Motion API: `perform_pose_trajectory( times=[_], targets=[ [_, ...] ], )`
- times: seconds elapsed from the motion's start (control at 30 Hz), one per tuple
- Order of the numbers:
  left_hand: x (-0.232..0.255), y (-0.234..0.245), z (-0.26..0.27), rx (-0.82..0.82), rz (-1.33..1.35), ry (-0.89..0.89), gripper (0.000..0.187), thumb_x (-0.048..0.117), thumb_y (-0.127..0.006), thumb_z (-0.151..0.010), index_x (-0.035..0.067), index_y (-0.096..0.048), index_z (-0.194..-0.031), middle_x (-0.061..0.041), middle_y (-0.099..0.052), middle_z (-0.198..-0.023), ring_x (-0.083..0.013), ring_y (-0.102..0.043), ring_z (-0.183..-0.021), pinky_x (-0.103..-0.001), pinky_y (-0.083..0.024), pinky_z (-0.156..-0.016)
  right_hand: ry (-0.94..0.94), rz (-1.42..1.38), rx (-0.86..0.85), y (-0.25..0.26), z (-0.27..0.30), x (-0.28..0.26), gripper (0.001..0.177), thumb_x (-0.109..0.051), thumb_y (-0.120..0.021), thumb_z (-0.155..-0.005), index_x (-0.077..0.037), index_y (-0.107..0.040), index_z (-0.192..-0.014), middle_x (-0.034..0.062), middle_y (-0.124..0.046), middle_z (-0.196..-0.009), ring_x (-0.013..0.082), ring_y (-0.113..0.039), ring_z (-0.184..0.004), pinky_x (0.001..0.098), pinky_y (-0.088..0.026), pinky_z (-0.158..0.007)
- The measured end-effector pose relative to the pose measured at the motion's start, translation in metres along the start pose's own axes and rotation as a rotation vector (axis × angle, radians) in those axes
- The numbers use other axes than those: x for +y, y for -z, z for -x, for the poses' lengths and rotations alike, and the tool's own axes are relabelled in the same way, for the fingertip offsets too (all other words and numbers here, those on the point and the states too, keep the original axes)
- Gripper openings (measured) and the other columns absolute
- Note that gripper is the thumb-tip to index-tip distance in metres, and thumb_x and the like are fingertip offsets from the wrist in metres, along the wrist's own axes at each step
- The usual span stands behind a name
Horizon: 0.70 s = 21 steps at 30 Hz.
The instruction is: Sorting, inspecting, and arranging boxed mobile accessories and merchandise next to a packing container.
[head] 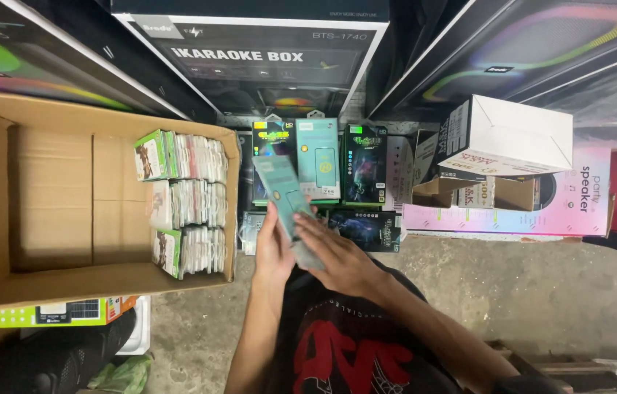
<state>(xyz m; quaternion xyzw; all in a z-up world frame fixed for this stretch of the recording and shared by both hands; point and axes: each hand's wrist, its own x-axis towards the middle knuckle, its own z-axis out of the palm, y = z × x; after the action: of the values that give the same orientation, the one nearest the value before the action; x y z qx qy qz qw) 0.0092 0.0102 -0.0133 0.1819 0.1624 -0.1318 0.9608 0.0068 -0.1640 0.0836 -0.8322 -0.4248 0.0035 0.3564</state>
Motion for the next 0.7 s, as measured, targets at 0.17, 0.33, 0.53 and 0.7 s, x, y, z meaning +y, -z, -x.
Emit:
perform_pose_trajectory(
  times=[0.17,0.33,0.53,0.7],
  targets=[
    [0.02,-0.039,0.004,0.191,-0.307,-0.199,0.053,0.033,-0.057,-0.111,0.004,-0.044,-0.153,-0.014,-0.056,-0.135,-0.0242,-0.053,-0.123,-0.045,-0.047,-0.108,-0.709,-0.424,0.068,-0.01,0.008,-0.01,0.058,-0.018,-0.061,-0.099,0.002,-0.041,-0.149,0.0243,-0.07,-0.121,0.0301,-0.074,-0.104,0.0391,-0.062,-0.089],
    [0.04,-0.06,0.015,0.124,-0.311,-0.245,0.059,0.04,-0.045,-0.109,0.009,-0.037,-0.159,-0.009,-0.051,-0.155,-0.0213,-0.05,-0.14,-0.041,-0.04,-0.117,-0.843,-1.379,0.271,-0.007,0.008,-0.003,0.045,-0.015,-0.048,-0.104,0.004,-0.041,-0.144,0.0256,-0.066,-0.126,0.031,-0.075,-0.104,0.0409,-0.065,-0.086],
    [0.041,-0.072,0.021,-0.161,-0.189,-0.029,0.078,0.061,-0.033,-0.103,0.012,-0.026,-0.163,-0.017,-0.044,-0.16,-0.0325,-0.049,-0.143,-0.049,-0.04,-0.119,-0.79,-1.727,-0.037,0.002,0.024,0.019,0.047,-0.023,-0.046,-0.108,0.007,-0.046,-0.144,0.0276,-0.069,-0.126,0.0344,-0.076,-0.102,0.0439,-0.065,-0.084],
    [0.031,-0.064,0.022,-0.245,-0.014,0.036,0.086,0.066,-0.031,-0.106,0.002,-0.033,-0.162,-0.029,-0.049,-0.153,-0.0423,-0.056,-0.133,-0.053,-0.048,-0.11,-0.979,-1.313,-0.427,0.023,0.015,0.041,0.046,-0.021,-0.06,-0.101,0.007,-0.054,-0.137,0.0266,-0.071,-0.122,0.0327,-0.078,-0.096,0.0415,-0.068,-0.079]
  ],
)
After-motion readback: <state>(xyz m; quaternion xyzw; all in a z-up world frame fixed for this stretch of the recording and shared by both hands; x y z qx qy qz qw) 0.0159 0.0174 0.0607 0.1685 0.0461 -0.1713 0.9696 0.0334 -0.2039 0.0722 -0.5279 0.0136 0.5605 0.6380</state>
